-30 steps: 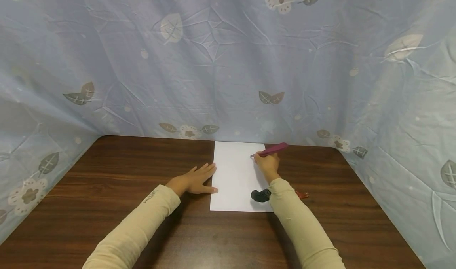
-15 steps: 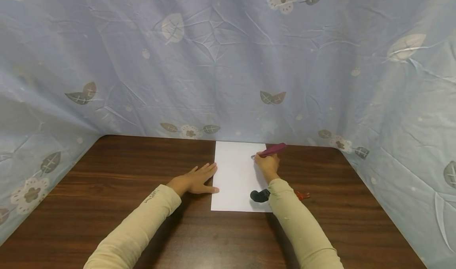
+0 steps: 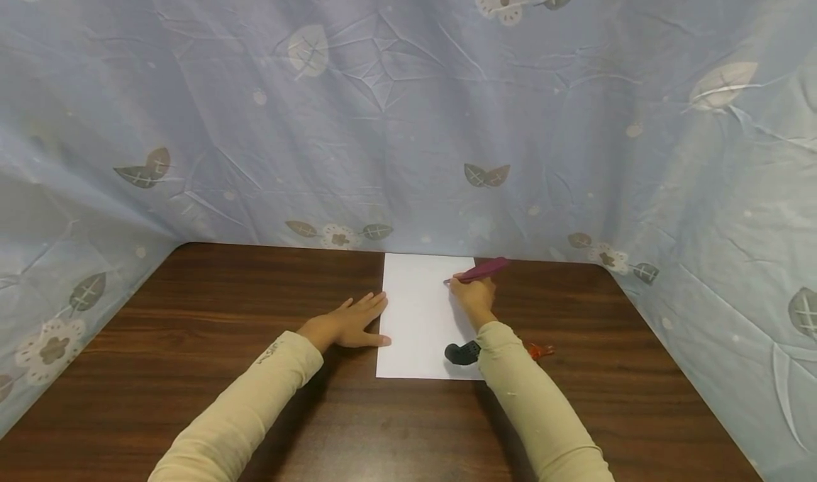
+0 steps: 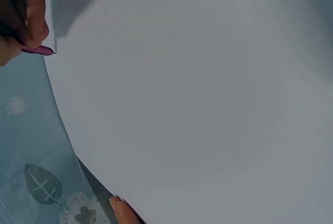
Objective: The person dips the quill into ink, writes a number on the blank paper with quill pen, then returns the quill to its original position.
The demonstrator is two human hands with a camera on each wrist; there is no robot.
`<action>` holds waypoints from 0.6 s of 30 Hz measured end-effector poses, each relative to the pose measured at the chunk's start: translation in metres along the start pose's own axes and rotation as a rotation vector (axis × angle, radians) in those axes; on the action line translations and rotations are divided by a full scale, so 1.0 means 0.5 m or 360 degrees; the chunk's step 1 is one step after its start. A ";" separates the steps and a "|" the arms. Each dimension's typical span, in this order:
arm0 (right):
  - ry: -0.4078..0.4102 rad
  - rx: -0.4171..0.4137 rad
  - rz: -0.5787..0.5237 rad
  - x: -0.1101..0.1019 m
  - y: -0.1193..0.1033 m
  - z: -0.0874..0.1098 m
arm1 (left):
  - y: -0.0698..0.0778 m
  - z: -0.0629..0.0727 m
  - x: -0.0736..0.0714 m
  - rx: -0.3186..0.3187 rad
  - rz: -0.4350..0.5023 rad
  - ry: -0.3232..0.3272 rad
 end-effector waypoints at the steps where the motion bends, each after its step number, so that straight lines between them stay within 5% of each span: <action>1: 0.0004 -0.0002 0.0009 0.000 -0.002 0.002 | 0.000 0.000 -0.001 0.0002 0.0003 0.0002; 18: -0.0064 -0.0181 0.0041 0.036 -0.042 0.031 | 0.000 -0.001 -0.003 0.0018 -0.0002 0.0018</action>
Point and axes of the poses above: each hand's wrist, its own z-axis away from the middle knuckle, its own x-axis out of the palm, y = z × x, the point moved 10 cm from there along -z, towards the middle knuckle, and after that the axes turned 12 degrees about z, right-handed, at the moved point
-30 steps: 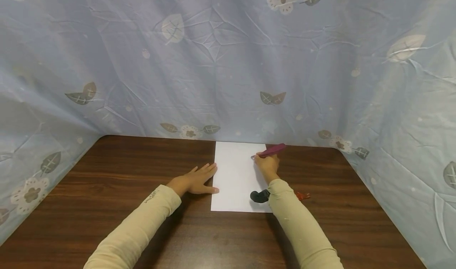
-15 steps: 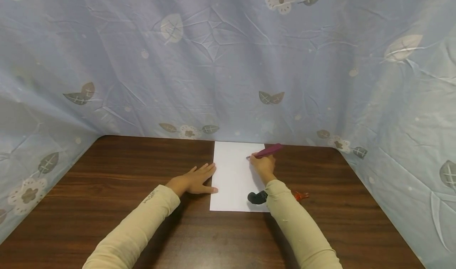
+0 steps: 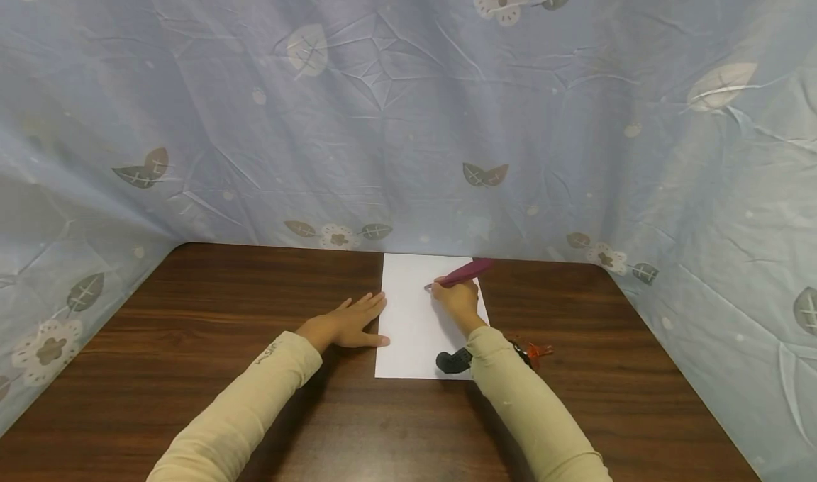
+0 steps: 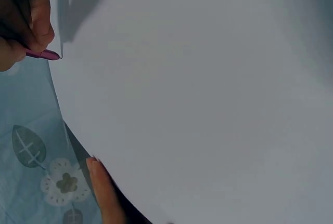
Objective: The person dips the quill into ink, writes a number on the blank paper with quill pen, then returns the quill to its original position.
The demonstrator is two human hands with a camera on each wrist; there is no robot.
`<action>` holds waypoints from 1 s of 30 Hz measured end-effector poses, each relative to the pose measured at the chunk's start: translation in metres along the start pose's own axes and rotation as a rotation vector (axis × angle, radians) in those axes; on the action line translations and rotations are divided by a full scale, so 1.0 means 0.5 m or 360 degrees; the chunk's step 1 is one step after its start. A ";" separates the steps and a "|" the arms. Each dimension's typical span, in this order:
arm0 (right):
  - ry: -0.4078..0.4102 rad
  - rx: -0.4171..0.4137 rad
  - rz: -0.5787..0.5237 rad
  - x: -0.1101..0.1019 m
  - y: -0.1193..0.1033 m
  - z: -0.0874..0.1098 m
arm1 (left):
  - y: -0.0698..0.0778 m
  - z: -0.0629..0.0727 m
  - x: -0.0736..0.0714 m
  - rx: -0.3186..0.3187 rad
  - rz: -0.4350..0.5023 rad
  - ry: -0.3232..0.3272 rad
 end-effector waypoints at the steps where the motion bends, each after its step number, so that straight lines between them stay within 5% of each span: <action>1: 0.0000 -0.0016 0.0010 0.001 -0.002 0.001 | 0.000 -0.001 -0.001 0.0000 -0.0002 0.0003; 9: -0.0072 -0.0023 0.0041 0.014 -0.005 0.009 | -0.002 -0.002 -0.001 -0.0002 -0.0006 0.0004; 30: -0.0348 -0.0242 -0.0216 0.045 -0.026 0.064 | 0.004 0.000 0.000 -0.0013 0.0015 -0.0008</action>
Point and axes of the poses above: each hand's wrist, its own z-axis away from the middle knuckle, its own x-axis out of the palm, y = z × x, the point moved 10 cm from there along -z, towards the middle knuckle, and after that the axes turned 12 degrees about z, right-handed, at the moved point
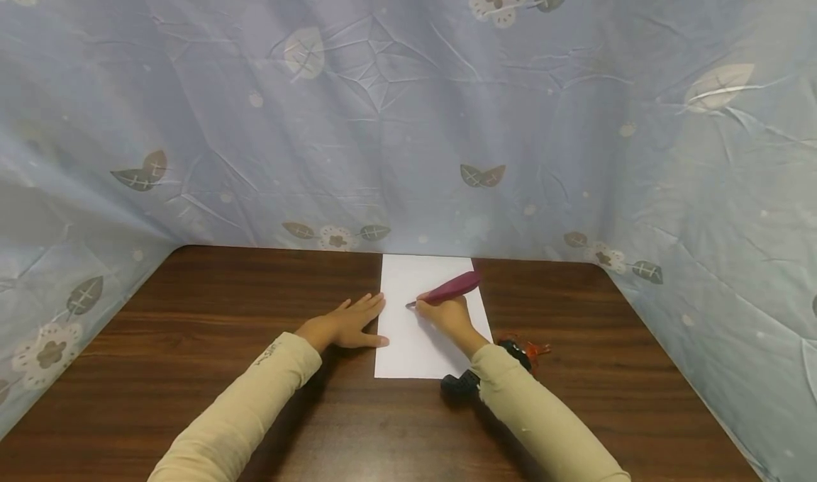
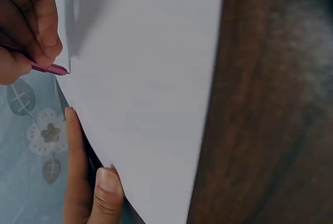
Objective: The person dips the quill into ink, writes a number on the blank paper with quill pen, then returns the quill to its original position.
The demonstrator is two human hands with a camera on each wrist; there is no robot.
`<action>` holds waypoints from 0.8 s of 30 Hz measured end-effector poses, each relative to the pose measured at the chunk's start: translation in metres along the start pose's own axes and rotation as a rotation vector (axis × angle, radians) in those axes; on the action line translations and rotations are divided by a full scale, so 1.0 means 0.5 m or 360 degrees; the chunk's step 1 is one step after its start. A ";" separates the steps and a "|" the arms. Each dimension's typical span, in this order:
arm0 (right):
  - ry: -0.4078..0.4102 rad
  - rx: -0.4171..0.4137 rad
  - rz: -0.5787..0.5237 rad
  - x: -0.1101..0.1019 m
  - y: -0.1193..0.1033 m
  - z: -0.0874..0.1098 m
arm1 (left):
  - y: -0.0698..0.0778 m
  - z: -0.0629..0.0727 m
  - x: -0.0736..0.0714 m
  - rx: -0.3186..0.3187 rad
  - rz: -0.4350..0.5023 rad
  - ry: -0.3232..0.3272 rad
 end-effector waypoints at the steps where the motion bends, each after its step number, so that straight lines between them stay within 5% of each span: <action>1: -0.0009 -0.0019 0.0000 0.000 -0.003 0.003 | -0.001 -0.001 0.000 -0.0001 -0.0004 0.0003; 24: -0.0253 -0.0223 0.0096 0.010 -0.028 0.051 | -0.005 -0.003 0.001 -0.0018 0.0000 0.0017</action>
Point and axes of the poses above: each hand's wrist, its own z-axis away from the middle knuckle, its own x-axis out of the palm, y = z × x, the point moved 10 cm from there along -z, towards the middle knuckle, and after that the axes turned 12 degrees about z, right-handed, at the moved point
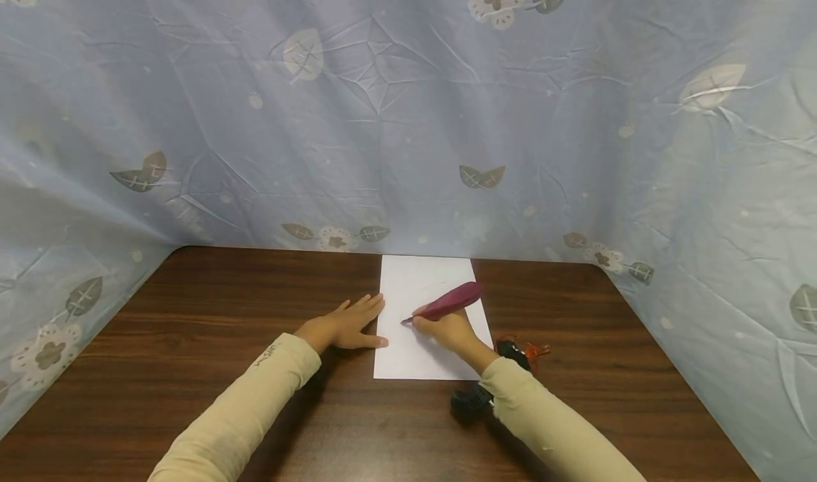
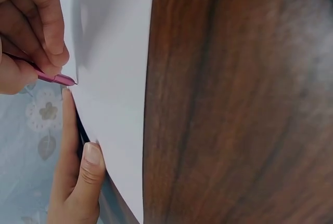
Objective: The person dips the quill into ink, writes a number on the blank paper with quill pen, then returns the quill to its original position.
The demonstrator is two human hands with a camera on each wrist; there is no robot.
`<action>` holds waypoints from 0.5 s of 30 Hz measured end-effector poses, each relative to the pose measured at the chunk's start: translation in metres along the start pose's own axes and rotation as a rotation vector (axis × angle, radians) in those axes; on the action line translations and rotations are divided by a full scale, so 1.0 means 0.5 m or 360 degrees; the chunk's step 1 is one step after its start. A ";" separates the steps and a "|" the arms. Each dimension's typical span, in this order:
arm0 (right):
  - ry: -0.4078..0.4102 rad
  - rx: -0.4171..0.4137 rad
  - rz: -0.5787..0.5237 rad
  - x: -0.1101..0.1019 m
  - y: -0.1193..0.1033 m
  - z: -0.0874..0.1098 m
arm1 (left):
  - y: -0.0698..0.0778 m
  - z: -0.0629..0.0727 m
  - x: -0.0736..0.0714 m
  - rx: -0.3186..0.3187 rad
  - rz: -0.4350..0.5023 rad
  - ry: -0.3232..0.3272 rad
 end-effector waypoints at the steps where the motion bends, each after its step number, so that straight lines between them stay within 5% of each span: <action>1: -0.0010 -0.0009 0.0008 0.000 -0.001 0.003 | 0.001 0.001 0.000 -0.0006 0.0001 -0.0004; 15: -0.0189 -0.0131 0.0003 -0.007 -0.014 0.045 | 0.004 0.003 -0.004 -0.0005 0.0010 -0.0003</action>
Point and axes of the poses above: each hand's wrist, its own z-axis away from the middle knuckle, its own x-axis out of the palm, y = z × x, the point moved 10 cm from there along -z, towards the middle knuckle, and after that the axes turned 12 degrees about z, right-handed, at the moved point
